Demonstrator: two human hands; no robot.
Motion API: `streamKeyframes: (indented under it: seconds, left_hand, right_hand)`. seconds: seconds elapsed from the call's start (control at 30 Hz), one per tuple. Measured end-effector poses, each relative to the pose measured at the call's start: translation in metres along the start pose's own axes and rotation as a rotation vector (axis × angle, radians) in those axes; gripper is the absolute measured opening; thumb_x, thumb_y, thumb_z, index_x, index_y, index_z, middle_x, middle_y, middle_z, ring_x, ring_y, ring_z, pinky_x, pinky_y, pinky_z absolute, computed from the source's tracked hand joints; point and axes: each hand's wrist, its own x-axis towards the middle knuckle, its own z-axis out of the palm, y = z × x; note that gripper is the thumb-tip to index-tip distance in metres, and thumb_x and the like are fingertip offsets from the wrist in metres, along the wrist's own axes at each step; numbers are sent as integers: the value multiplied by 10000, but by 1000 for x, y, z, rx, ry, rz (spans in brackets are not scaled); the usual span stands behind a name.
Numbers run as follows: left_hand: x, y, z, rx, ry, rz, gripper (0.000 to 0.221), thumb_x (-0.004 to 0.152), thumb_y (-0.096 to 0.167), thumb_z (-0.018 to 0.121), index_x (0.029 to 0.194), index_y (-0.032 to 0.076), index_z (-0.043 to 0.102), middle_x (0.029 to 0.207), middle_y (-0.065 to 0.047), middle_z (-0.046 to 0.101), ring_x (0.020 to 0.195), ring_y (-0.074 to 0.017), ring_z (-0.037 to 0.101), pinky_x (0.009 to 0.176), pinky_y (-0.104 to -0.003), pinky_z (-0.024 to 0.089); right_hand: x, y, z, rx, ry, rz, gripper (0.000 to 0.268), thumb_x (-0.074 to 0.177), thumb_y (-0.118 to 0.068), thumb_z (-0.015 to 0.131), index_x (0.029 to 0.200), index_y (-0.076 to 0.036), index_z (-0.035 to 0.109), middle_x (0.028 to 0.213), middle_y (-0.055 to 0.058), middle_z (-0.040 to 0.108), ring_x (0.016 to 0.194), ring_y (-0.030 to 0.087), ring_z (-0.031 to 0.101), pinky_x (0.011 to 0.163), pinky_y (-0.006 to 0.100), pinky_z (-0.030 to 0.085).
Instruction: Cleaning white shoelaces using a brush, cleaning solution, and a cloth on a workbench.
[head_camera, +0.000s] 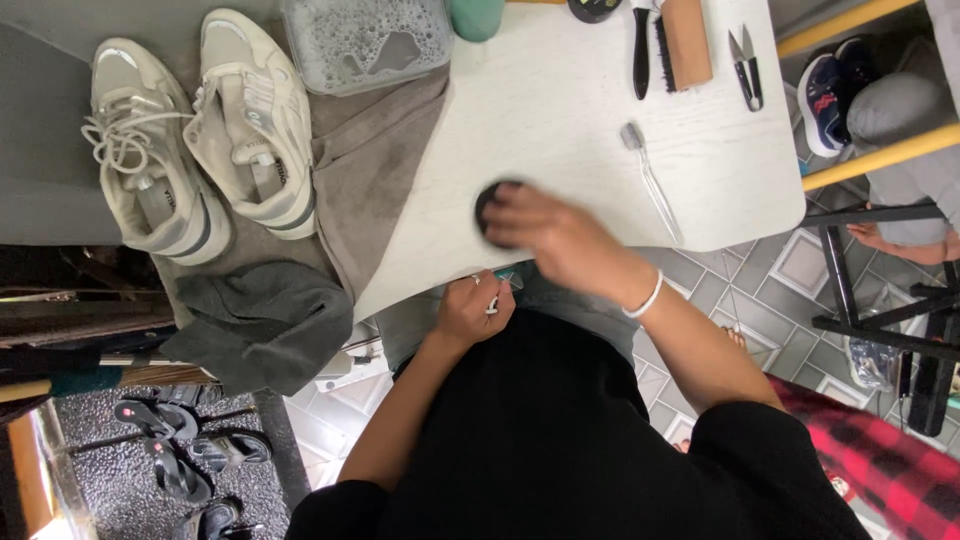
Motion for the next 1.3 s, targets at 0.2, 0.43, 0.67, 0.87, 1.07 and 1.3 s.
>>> streamKeyframes:
  seconds: [0.2, 0.43, 0.67, 0.87, 1.07, 1.3]
  left_hand:
    - [-10, -5, 3, -6, 48, -10, 343, 928, 99, 615, 620, 117, 465, 479, -44, 331, 375, -265, 469, 374, -293, 414]
    - [-4, 0, 2, 33, 19, -27, 334, 933, 91, 593, 624, 119, 472, 485, -43, 357, 392, -243, 487, 373, -305, 422]
    - [-6, 2, 5, 73, 36, -63, 346, 951, 84, 570, 625, 118, 462, 478, -38, 347, 385, -234, 479, 365, -297, 421]
    - [-6, 1, 6, 79, 44, -65, 352, 950, 92, 571, 620, 132, 455, 473, -20, 332, 370, -217, 464, 366, -280, 411]
    - [-4, 2, 7, 105, 53, -8, 361, 942, 87, 595, 618, 139, 444, 484, -23, 326, 368, -224, 442, 368, -288, 386]
    - [2, 10, 2, 83, 74, -43, 360, 951, 58, 564, 616, 123, 450, 468, -27, 331, 349, -199, 416, 361, -269, 383]
  right_hand:
    - [-30, 30, -27, -258, 110, 104, 423, 942, 72, 450, 1172, -69, 777, 1293, 140, 729, 1305, 391, 608, 1128, 485, 450]
    - [-24, -12, -19, 99, 41, 7, 390, 921, 112, 449, 1034, -30, 795, 1216, 160, 755, 1284, 418, 612, 1131, 539, 437]
    - [-32, 0, -18, -216, 151, 57, 432, 911, 86, 445, 1135, -65, 783, 1252, 145, 742, 1290, 417, 601, 1107, 513, 465]
    - [-71, -16, -26, -183, 146, 170, 396, 916, 67, 453, 1071, -75, 789, 1191, 98, 765, 1258, 367, 639, 1074, 500, 494]
    - [-74, -16, -20, -302, 235, 160, 337, 990, 22, 502, 1141, -93, 781, 1261, 112, 742, 1263, 384, 624, 1033, 502, 503]
    - [-67, -6, -27, -412, 218, 108, 320, 1015, -7, 506, 1208, -81, 750, 1267, 131, 724, 1236, 379, 633, 994, 481, 523]
